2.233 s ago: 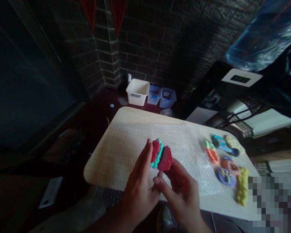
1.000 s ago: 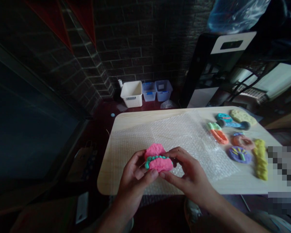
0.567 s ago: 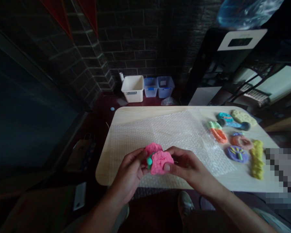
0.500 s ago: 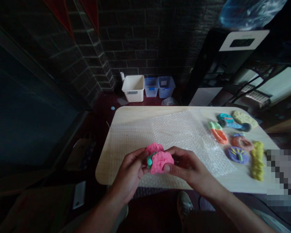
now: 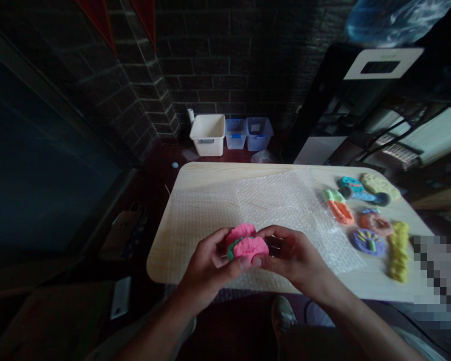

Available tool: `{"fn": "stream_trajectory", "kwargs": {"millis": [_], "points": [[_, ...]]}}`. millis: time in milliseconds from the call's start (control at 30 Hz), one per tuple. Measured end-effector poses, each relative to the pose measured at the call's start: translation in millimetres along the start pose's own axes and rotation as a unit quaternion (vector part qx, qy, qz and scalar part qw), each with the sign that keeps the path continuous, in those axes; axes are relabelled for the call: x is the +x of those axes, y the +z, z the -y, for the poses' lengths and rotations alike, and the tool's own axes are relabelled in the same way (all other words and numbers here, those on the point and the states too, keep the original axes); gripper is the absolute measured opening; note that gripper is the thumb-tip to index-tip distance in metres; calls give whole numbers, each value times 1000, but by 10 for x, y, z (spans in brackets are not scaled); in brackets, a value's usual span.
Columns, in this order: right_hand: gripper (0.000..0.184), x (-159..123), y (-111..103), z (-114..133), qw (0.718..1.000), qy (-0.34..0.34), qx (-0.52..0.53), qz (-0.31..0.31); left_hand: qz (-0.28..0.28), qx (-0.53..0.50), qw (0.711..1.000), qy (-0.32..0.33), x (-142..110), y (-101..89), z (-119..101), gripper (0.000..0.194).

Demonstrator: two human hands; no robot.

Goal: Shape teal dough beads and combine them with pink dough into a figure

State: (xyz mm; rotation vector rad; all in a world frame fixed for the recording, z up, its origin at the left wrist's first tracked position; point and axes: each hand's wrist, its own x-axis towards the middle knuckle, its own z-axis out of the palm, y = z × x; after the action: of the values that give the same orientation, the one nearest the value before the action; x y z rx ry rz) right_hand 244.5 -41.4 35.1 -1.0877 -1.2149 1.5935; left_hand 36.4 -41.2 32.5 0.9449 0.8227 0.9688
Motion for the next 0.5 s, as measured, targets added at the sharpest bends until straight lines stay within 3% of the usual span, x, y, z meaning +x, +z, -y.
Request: {"fn": "stream_trajectory", "kwargs": {"millis": [100,200,267,400,500], "points": [[41,2,-3,-43,1000,-12,-5,-22,-13,7,1000,-1,-4,48,-25,49],[56,13,-13,-64,998,-24,-27,-58,-14,18,1000,-6,-7,60,-26,44],[61,20,-17,-56,999,-19,-20,-40,-9,33,999,-6,-13,41,-20,39],[42,21,10,-26,998,-4,49,50,1,64,998,-4,-24,-22,0,36],[34,14,38,-43,997,-17,57,46,11,68,998,-4,-7,-58,25,35]]}}
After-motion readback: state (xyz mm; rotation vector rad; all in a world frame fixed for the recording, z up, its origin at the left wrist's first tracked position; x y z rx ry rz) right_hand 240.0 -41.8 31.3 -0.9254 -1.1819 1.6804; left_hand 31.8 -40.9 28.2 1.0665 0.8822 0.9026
